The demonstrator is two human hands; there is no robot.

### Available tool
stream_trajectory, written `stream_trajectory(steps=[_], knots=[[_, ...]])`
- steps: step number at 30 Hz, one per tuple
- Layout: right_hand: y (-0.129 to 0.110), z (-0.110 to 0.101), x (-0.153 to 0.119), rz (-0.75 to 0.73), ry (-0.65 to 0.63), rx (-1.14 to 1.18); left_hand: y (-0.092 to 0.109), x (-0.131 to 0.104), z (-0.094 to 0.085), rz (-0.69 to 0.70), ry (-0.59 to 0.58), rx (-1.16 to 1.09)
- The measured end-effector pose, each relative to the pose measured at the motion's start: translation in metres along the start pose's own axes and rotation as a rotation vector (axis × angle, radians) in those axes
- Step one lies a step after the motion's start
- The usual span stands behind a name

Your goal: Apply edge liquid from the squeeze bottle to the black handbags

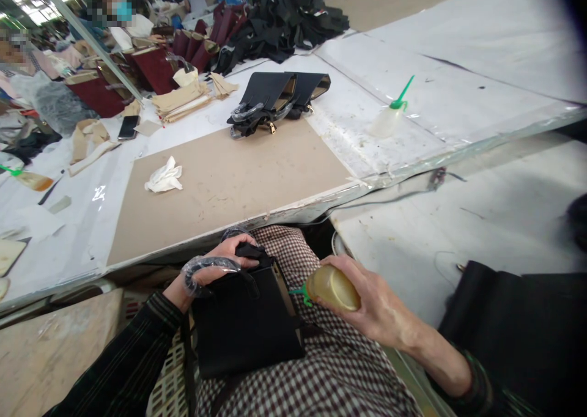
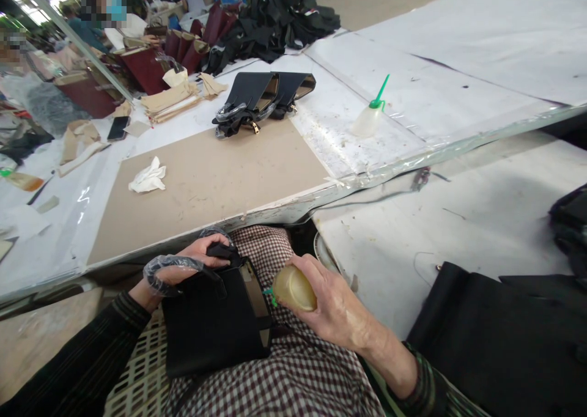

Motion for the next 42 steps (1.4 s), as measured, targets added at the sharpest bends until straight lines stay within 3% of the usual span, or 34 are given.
stream_trajectory(steps=[7,14,21,42], knots=[[0.006,0.008,-0.001,0.075,-0.09,0.069,0.001,0.001,0.001,0.009,-0.004,-0.02],[0.011,-0.017,-0.002,0.111,0.214,0.045,0.003,0.0,0.003,0.013,-0.005,-0.014],[0.003,-0.017,0.0,0.029,0.28,-0.004,0.004,-0.001,0.002,0.015,0.004,-0.007],[0.005,0.009,-0.009,0.052,-0.018,0.074,0.001,-0.001,0.003,0.013,-0.008,0.04]])
Point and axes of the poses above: each hand's wrist, its own x-axis towards the middle knuckle, its own z-axis out of the palm, y = z × x, the point moved 9 cm from there along x, towards the middle knuckle, and after that the axes turned 15 degrees about -y, right-handed, at the moved point
